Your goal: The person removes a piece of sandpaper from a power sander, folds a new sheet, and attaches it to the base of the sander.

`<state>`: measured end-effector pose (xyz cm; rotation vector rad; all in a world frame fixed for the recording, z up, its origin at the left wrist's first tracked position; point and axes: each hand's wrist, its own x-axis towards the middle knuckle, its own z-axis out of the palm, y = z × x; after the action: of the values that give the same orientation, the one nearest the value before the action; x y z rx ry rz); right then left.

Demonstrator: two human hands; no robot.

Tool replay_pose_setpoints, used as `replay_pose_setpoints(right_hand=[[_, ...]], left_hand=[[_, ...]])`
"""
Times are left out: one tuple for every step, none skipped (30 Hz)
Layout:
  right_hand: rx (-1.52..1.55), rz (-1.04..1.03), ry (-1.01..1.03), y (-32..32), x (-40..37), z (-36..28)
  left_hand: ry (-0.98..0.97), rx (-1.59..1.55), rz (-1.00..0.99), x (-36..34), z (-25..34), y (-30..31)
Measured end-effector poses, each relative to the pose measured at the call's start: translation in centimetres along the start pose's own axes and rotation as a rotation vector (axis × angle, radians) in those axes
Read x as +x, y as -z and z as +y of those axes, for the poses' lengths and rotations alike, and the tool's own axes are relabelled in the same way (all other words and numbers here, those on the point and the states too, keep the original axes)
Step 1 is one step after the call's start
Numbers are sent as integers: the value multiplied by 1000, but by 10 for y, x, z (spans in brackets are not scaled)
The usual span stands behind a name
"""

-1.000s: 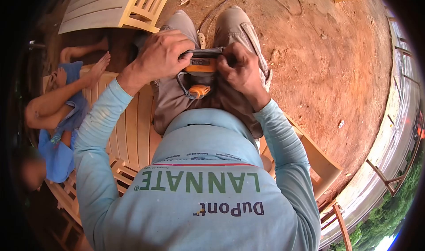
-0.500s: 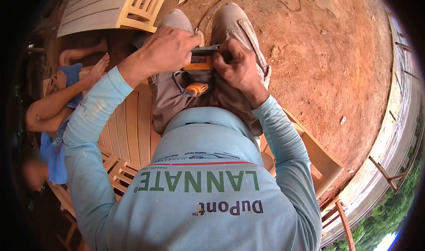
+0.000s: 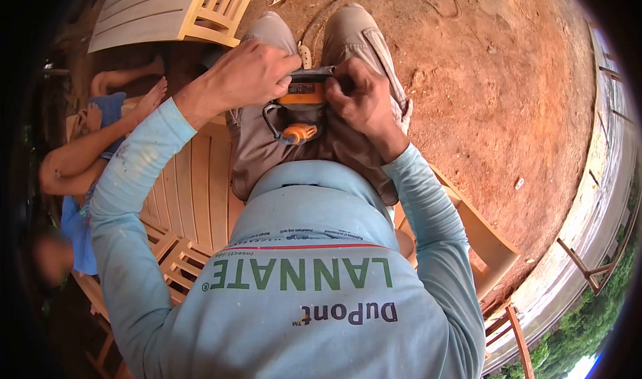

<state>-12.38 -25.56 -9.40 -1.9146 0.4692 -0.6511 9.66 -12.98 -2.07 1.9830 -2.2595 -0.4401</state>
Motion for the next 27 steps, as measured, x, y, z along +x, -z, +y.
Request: replay_pose_setpoints(right_hand=[[16, 0, 6, 0, 0, 1], [32, 2, 11, 0, -1, 2], [27, 0, 7, 0, -1, 1], [22, -3, 2, 1, -1, -1], [17, -7, -2, 1, -1, -2], [18, -5, 0, 1, -1, -2], [19, -4, 3, 1, -1, -1], [20, -5, 6, 1, -1, -1], [9, -8, 0, 1, 0, -1], [-2, -10, -5, 1, 0, -2], [-14, -11, -13, 1, 0, -3], [-11, -14, -19, 2, -1, -4], [-9, -17, -24, 2, -1, -5], [-5, -20, -30, 2, -1, -5], [0, -17, -21, 2, -1, -5], [6, -14, -12, 2, 0, -4], [11, -10, -3, 2, 0, -3], [17, -15, -8, 2, 0, -3], [22, -22, -13, 3, -1, -3], [27, -29, -18, 3, -1, -3], [27, -29, -14, 3, 0, -3], [27, -30, -11, 3, 0, -2], [26, -31, -8, 3, 0, -1], [26, -29, -7, 4, 0, -1], [26, -26, -5, 3, 0, -1], [26, -23, -2, 3, 0, -1], [19, -25, -7, 3, 0, -2]], left_hand=[[-31, -10, 37, -1, -2, -1], [-64, -21, 74, -2, -4, -2], [-98, -32, 109, -2, -5, -2], [-95, -34, 108, -1, -4, -2], [-90, -35, 108, -1, -3, -1], [-84, -36, 109, 0, -2, -1], [-70, -48, 84, 2, -1, -2], [-54, -61, 60, 3, 0, -3], [-38, -72, 36, 4, 1, -4], [-34, -61, 41, 5, 2, -5], [-32, -51, 44, 5, 3, -5], [-30, -43, 46, 5, 3, -6], [-40, -65, 68, 4, 2, -8], [-50, -87, 89, 2, -1, -8], [-60, -108, 109, -1, -4, -8], [-65, -123, 121, -4, -6, -7], [-71, -138, 133, -8, -7, -4], [-77, -153, 145, -11, -8, -2], [-65, -169, 142, -12, -7, -1], [-52, -185, 140, -12, -6, -1], [-38, -201, 139, -13, -5, 0], [-50, -214, 140, -13, -7, 0], [-61, -228, 142, -14, -9, 1], [-73, -243, 144, -14, -10, 2], [-70, -239, 136, -14, -9, 2], [-68, -234, 128, -13, -9, 2], [-64, -228, 121, -14, -10, 2]])
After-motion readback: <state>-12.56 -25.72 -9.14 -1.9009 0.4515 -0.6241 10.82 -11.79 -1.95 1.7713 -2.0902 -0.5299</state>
